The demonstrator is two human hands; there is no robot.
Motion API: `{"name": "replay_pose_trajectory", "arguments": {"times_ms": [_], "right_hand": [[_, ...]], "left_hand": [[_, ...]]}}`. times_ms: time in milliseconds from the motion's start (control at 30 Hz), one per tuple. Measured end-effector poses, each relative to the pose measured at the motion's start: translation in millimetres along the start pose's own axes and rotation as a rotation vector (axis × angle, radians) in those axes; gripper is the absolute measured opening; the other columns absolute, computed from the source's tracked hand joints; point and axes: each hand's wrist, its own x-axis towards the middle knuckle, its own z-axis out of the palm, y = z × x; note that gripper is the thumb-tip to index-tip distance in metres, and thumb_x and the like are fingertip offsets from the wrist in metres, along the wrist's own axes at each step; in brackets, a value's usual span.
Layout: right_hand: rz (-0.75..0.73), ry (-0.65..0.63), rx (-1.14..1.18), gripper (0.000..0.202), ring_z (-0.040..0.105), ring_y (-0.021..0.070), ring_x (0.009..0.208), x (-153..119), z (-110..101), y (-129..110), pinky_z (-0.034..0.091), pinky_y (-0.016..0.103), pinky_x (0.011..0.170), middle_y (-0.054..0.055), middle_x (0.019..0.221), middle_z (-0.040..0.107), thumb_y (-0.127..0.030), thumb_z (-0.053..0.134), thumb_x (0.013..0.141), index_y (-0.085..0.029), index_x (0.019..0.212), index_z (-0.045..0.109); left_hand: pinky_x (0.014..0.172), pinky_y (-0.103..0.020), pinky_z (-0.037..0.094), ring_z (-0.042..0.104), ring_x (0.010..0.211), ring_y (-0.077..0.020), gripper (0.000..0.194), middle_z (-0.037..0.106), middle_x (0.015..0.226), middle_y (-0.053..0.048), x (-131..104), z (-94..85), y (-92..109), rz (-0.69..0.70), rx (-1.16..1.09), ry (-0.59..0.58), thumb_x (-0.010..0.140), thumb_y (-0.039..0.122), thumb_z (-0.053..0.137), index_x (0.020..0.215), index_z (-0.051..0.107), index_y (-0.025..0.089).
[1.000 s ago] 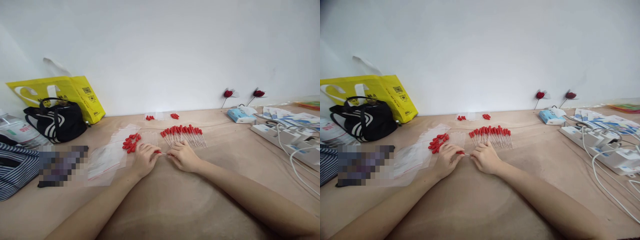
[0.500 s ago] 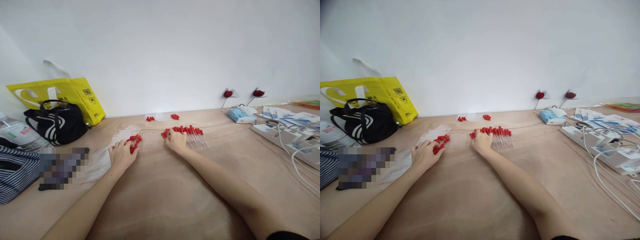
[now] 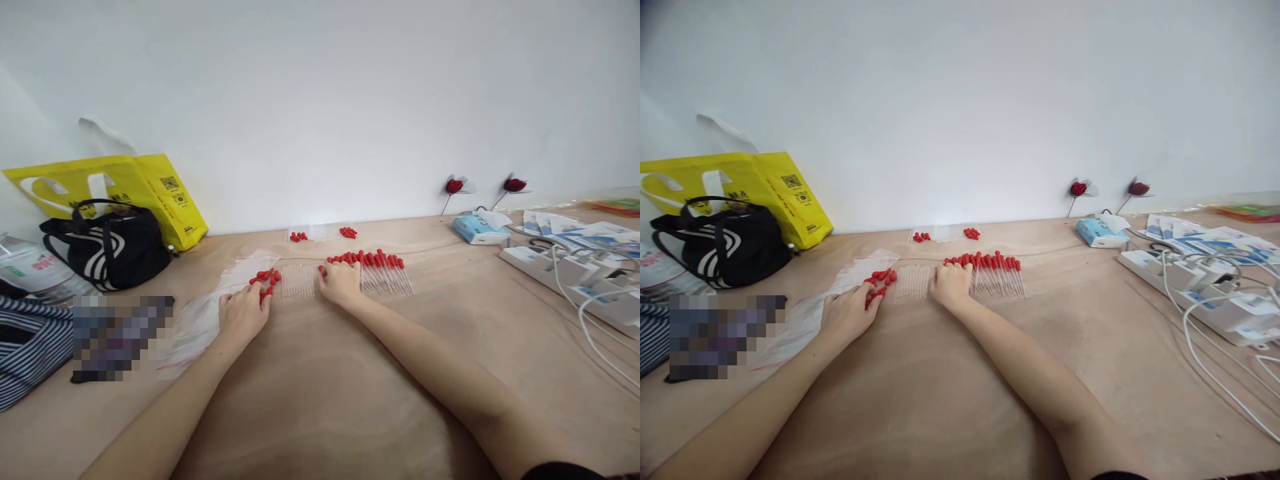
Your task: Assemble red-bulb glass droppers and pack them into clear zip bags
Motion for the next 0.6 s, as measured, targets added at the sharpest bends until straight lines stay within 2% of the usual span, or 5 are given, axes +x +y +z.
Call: {"name": "replay_pose_trajectory", "arguments": {"times_ms": [167,300,400,500,600], "right_hand": [[0.081,-0.081,0.000,0.032,0.054,0.0237,0.083,6,7,-20,0.023,0.041,0.077,0.013,0.083,0.064,-0.037,0.041,0.077,-0.014,0.080,0.063],[0.138,-0.120,0.021,0.029,0.056,0.0251,0.083,14,12,-29,0.023,0.043,0.078,0.015,0.083,0.064,-0.033,0.044,0.076,-0.014,0.080,0.064],[0.161,-0.141,0.033,0.024,0.057,0.0250,0.081,18,15,-32,0.024,0.043,0.079,0.014,0.081,0.065,-0.029,0.046,0.074,-0.014,0.077,0.065],[0.167,-0.143,0.036,0.023,0.058,0.0250,0.079,19,16,-34,0.025,0.043,0.079,0.014,0.080,0.065,-0.027,0.046,0.074,-0.014,0.077,0.065],[0.149,-0.126,0.032,0.025,0.057,0.0255,0.083,15,11,-32,0.025,0.043,0.079,0.015,0.084,0.065,-0.027,0.044,0.076,-0.013,0.078,0.064]], "left_hand": [[0.070,-0.037,0.036,0.058,0.081,-0.0250,0.016,0.062,0.090,-0.009,2,8.1,-1,-0.026,-0.077,0.046,0.077,0.026,0.041,0.087,0.051,0.018],[0.074,-0.037,0.036,0.056,0.085,-0.0228,0.011,0.060,0.089,-0.008,3,13.4,-3,0.016,-0.155,0.112,0.075,0.018,0.042,0.082,0.050,0.018],[0.078,-0.039,0.035,0.056,0.086,-0.0218,0.009,0.060,0.088,-0.007,2,12.8,-2,0.060,-0.220,0.228,0.075,0.015,0.043,0.078,0.051,0.018],[0.081,-0.038,0.035,0.056,0.085,-0.0205,0.010,0.059,0.087,-0.007,1,11.6,3,0.127,-0.312,0.377,0.078,0.020,0.045,0.079,0.054,0.017],[0.081,-0.034,0.039,0.056,0.087,-0.0194,0.015,0.058,0.093,-0.009,-3,14.3,11,0.217,-0.446,0.425,0.078,0.027,0.048,0.082,0.058,0.016]]}}
